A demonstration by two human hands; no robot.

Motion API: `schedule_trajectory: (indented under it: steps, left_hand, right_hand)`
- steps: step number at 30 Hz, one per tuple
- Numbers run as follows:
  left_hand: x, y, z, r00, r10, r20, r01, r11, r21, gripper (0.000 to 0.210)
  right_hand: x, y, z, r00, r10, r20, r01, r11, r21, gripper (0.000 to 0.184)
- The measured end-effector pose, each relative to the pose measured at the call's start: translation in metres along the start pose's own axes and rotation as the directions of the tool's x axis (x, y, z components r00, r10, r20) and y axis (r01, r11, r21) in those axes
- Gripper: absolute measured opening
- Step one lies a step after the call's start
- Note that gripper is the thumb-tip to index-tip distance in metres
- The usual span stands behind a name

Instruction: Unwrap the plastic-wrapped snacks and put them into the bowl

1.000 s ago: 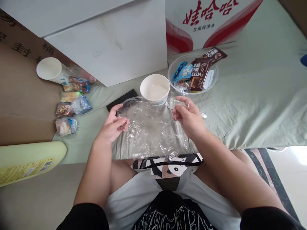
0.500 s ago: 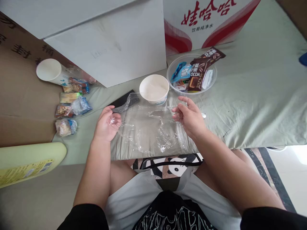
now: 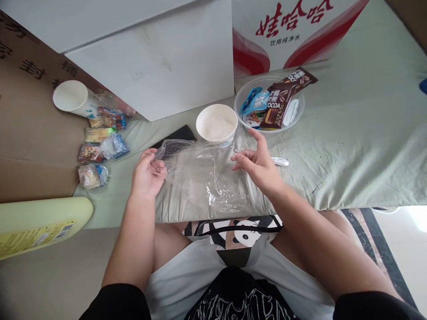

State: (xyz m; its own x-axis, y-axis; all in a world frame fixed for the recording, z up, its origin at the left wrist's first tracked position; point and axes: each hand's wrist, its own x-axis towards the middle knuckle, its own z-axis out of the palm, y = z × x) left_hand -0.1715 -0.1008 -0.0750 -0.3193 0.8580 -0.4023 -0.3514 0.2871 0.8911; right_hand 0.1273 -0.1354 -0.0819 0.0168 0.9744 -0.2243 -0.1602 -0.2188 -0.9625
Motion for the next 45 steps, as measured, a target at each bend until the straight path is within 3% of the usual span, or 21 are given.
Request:
schedule_trajectory:
  steps: [3, 7, 11, 15, 20, 25, 32, 37, 41, 45]
  left_hand:
    - [0.002, 0.001, -0.001, 1.000, -0.005, -0.024, 0.003, 0.997, -0.079, 0.019]
    - [0.006, 0.002, -0.002, 0.995, -0.006, -0.096, -0.010, 0.986, -0.168, 0.018]
    - [0.006, 0.001, 0.000, 0.974, 0.067, -0.216, -0.104, 0.981, -0.165, 0.019]
    - [0.002, -0.005, 0.002, 0.966, 0.212, -0.149, -0.214, 0.977, 0.003, 0.034]
    - [0.002, -0.009, 0.002, 0.934, 0.349, -0.078, -0.347, 0.937, 0.041, 0.023]
    - [0.002, -0.006, 0.002, 0.944, 0.316, -0.100, -0.319, 0.948, -0.018, 0.031]
    - [0.003, -0.009, 0.001, 0.948, 0.319, -0.014, -0.319, 0.948, -0.012, 0.014]
    - [0.000, -0.007, 0.005, 0.959, 0.279, -0.044, -0.277, 0.960, 0.042, 0.006]
    - [0.000, -0.007, 0.006, 0.975, 0.221, 0.016, -0.222, 0.974, 0.044, 0.028]
    - [0.003, -0.013, 0.002, 0.959, 0.276, 0.063, -0.281, 0.954, 0.100, 0.042]
  right_hand:
    - [-0.001, 0.001, 0.001, 0.998, -0.040, 0.040, 0.041, 0.998, -0.047, 0.051]
    - [0.001, 0.000, -0.001, 0.999, -0.040, 0.007, 0.040, 0.994, -0.099, 0.023]
    - [0.002, -0.001, -0.002, 0.999, -0.050, -0.015, 0.048, 0.992, -0.118, 0.008]
    - [0.002, -0.003, -0.001, 0.999, -0.026, -0.033, 0.022, 0.994, -0.109, 0.010]
    - [0.003, -0.006, 0.001, 0.998, -0.013, -0.059, 0.007, 0.995, -0.096, 0.011]
    - [0.002, -0.006, 0.001, 0.998, -0.016, -0.061, 0.011, 0.996, -0.091, 0.010]
    - [0.002, -0.006, 0.001, 0.998, -0.037, -0.052, 0.031, 0.994, -0.104, 0.010]
    - [0.003, -0.004, 0.000, 0.997, -0.045, -0.059, 0.038, 0.993, -0.114, 0.011]
    - [0.003, -0.003, -0.001, 0.996, -0.058, -0.074, 0.046, 0.988, -0.149, 0.015]
    - [0.003, -0.003, -0.005, 0.986, -0.152, -0.069, 0.121, 0.934, -0.337, 0.031]
